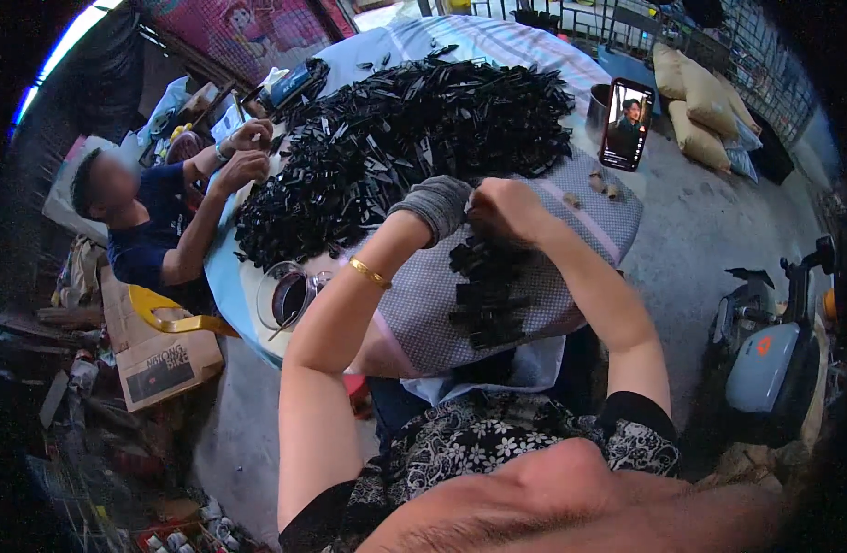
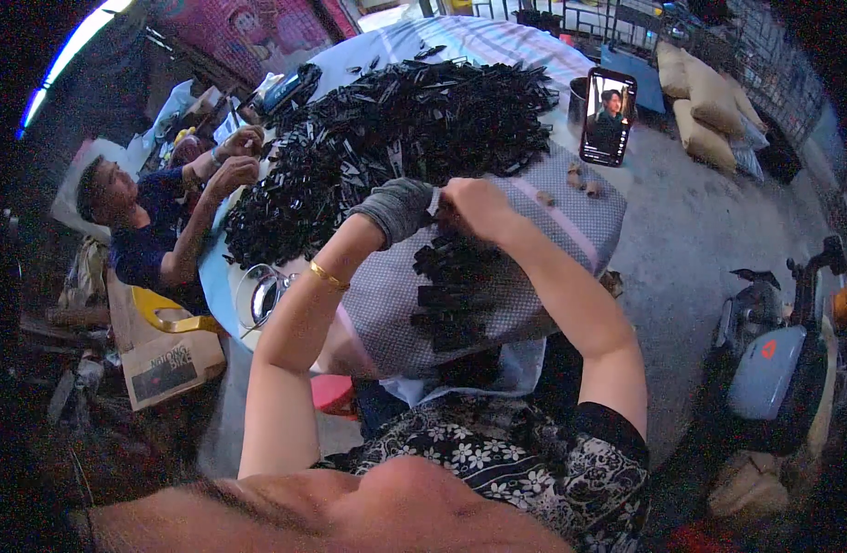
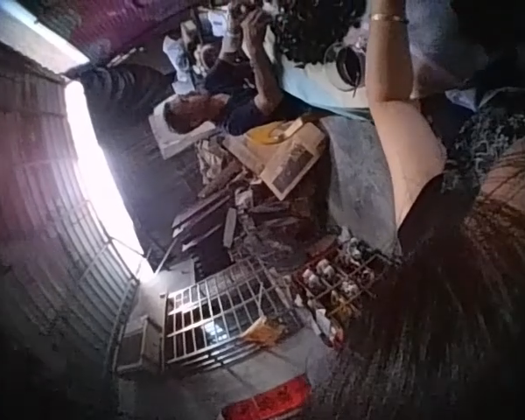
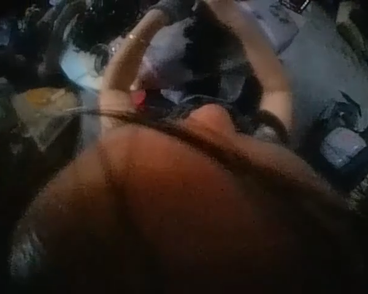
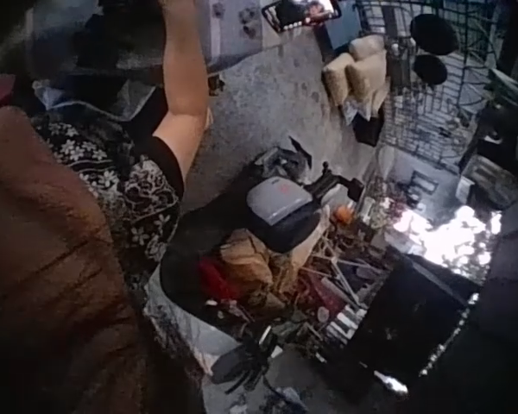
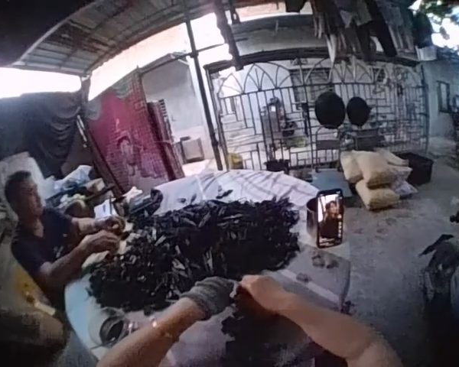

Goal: Sorting and arranging numerous small black plastic pieces on a table.

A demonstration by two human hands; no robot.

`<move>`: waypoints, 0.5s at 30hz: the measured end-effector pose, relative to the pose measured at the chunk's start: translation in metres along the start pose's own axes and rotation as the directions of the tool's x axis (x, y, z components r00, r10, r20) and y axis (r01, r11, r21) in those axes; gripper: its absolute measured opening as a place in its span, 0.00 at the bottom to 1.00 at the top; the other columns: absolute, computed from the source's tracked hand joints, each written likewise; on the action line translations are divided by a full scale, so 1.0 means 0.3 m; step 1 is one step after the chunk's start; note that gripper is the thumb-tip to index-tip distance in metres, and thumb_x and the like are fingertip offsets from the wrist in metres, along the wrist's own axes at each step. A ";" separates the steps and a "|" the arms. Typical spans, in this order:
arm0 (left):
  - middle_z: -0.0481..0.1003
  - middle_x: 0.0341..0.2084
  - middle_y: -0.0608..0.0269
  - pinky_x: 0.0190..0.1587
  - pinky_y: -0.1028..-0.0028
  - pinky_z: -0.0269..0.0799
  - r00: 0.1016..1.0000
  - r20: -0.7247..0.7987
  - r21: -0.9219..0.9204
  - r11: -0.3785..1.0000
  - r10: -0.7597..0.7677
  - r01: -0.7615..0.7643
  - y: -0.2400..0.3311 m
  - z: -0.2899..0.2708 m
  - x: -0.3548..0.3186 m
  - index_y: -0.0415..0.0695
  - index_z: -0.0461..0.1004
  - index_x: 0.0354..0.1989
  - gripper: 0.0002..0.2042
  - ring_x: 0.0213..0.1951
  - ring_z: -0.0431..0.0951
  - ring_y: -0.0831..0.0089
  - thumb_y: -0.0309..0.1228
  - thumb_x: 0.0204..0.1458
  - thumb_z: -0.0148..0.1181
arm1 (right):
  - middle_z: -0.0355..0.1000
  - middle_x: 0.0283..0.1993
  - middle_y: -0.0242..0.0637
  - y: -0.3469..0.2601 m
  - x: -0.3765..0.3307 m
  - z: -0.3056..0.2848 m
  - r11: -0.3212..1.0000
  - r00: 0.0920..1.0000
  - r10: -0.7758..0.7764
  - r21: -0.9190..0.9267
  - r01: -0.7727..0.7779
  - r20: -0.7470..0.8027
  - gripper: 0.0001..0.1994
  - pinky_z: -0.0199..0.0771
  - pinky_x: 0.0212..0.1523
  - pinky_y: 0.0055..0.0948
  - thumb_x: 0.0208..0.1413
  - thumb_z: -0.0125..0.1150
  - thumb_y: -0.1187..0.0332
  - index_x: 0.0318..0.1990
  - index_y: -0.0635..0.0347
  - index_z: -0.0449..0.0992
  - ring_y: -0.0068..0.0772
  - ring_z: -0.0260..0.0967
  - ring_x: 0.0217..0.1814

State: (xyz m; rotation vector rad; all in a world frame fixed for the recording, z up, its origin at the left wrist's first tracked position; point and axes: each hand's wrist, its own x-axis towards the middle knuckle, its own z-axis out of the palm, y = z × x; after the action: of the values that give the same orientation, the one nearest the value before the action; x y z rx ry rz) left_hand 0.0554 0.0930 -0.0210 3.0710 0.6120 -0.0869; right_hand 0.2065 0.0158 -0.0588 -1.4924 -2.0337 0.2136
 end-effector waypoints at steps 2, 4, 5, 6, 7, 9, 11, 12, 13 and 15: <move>0.74 0.27 0.49 0.37 0.61 0.69 1.000 -0.012 -0.077 0.997 -0.002 0.001 -0.026 0.033 0.003 0.44 0.73 0.33 0.10 0.34 0.74 0.52 0.33 0.44 0.54 | 0.68 0.32 0.46 -0.012 0.005 0.009 0.999 0.998 -0.042 0.028 0.043 -0.038 0.05 0.68 0.37 0.40 0.46 0.53 0.70 0.29 0.61 0.70 0.49 0.67 0.37; 0.75 0.28 0.50 0.37 0.61 0.70 0.997 0.053 -0.022 0.998 -0.052 0.053 -0.002 0.008 0.007 0.45 0.74 0.33 0.09 0.34 0.74 0.53 0.32 0.44 0.54 | 0.69 0.30 0.47 -0.016 0.004 0.015 0.997 0.993 -0.074 -0.012 0.073 -0.090 0.06 0.68 0.37 0.40 0.45 0.54 0.69 0.28 0.62 0.69 0.50 0.68 0.37; 0.75 0.28 0.50 0.37 0.62 0.70 1.000 0.008 -0.056 0.998 -0.029 0.029 -0.018 0.035 0.015 0.45 0.74 0.32 0.09 0.33 0.75 0.53 0.32 0.44 0.54 | 0.69 0.30 0.47 -0.002 0.001 0.013 0.997 0.993 -0.071 -0.012 0.071 -0.090 0.06 0.68 0.37 0.40 0.45 0.54 0.69 0.28 0.62 0.69 0.50 0.68 0.37; 0.75 0.27 0.51 0.37 0.62 0.70 0.999 -0.035 -0.088 0.996 -0.007 0.004 -0.013 0.027 0.012 0.45 0.74 0.32 0.08 0.33 0.75 0.54 0.32 0.44 0.54 | 0.69 0.30 0.47 0.016 0.000 0.009 0.998 0.999 -0.045 -0.038 0.044 -0.023 0.05 0.68 0.36 0.40 0.44 0.53 0.70 0.28 0.62 0.69 0.50 0.68 0.36; 0.75 0.27 0.51 0.37 0.62 0.70 0.999 -0.031 -0.089 0.996 -0.005 0.002 -0.007 0.017 0.016 0.45 0.74 0.32 0.08 0.33 0.75 0.54 0.32 0.44 0.54 | 0.69 0.29 0.47 0.029 0.000 0.009 0.998 0.999 -0.016 -0.065 0.019 0.043 0.05 0.69 0.36 0.40 0.44 0.53 0.71 0.28 0.62 0.69 0.50 0.68 0.35; 0.75 0.31 0.49 0.39 0.64 0.72 0.995 0.097 0.051 0.999 -0.005 0.000 0.013 -0.008 0.038 0.41 0.76 0.32 0.10 0.37 0.76 0.57 0.31 0.46 0.51 | 0.69 0.29 0.47 0.045 0.003 0.018 0.996 0.999 -0.025 -0.080 0.028 0.037 0.05 0.69 0.35 0.40 0.44 0.52 0.71 0.28 0.62 0.69 0.50 0.68 0.35; 0.75 0.32 0.50 0.39 0.64 0.72 0.993 0.099 0.059 0.997 -0.063 0.057 0.033 -0.017 0.045 0.41 0.76 0.33 0.10 0.37 0.76 0.58 0.31 0.47 0.50 | 0.69 0.29 0.46 0.051 0.003 0.019 0.995 0.999 -0.033 -0.098 0.035 0.028 0.04 0.69 0.34 0.40 0.44 0.52 0.71 0.27 0.62 0.69 0.49 0.69 0.34; 0.76 0.32 0.51 0.40 0.64 0.72 0.988 0.121 0.070 0.994 -0.092 0.084 0.050 -0.038 0.037 0.41 0.76 0.34 0.10 0.38 0.76 0.57 0.31 0.47 0.50 | 0.69 0.28 0.46 0.026 0.001 0.013 0.994 0.999 -0.036 -0.101 0.035 -0.013 0.04 0.69 0.34 0.40 0.44 0.52 0.71 0.27 0.62 0.69 0.49 0.69 0.33; 0.76 0.33 0.52 0.40 0.64 0.72 0.982 0.142 0.082 0.990 -0.121 0.111 0.057 -0.049 0.034 0.42 0.76 0.34 0.11 0.38 0.76 0.57 0.31 0.47 0.50 | 0.70 0.28 0.46 0.010 0.004 0.009 0.994 0.998 -0.039 -0.104 0.033 -0.055 0.05 0.70 0.33 0.40 0.44 0.52 0.70 0.26 0.62 0.69 0.49 0.69 0.33; 0.75 0.27 0.51 0.37 0.62 0.70 0.991 0.096 0.039 0.995 -0.091 0.087 0.023 -0.015 0.034 0.44 0.75 0.30 0.09 0.33 0.75 0.55 0.35 0.42 0.56 | 0.70 0.28 0.46 0.002 0.010 0.002 0.994 0.997 -0.060 -0.097 0.056 -0.049 0.05 0.70 0.34 0.40 0.44 0.53 0.70 0.26 0.62 0.69 0.49 0.69 0.33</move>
State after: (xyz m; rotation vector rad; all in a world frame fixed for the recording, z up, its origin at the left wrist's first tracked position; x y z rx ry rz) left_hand 0.0676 0.0906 -0.0172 3.0494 0.7498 -0.2502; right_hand 0.2061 0.0189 -0.0584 -1.4781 -2.0685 0.0545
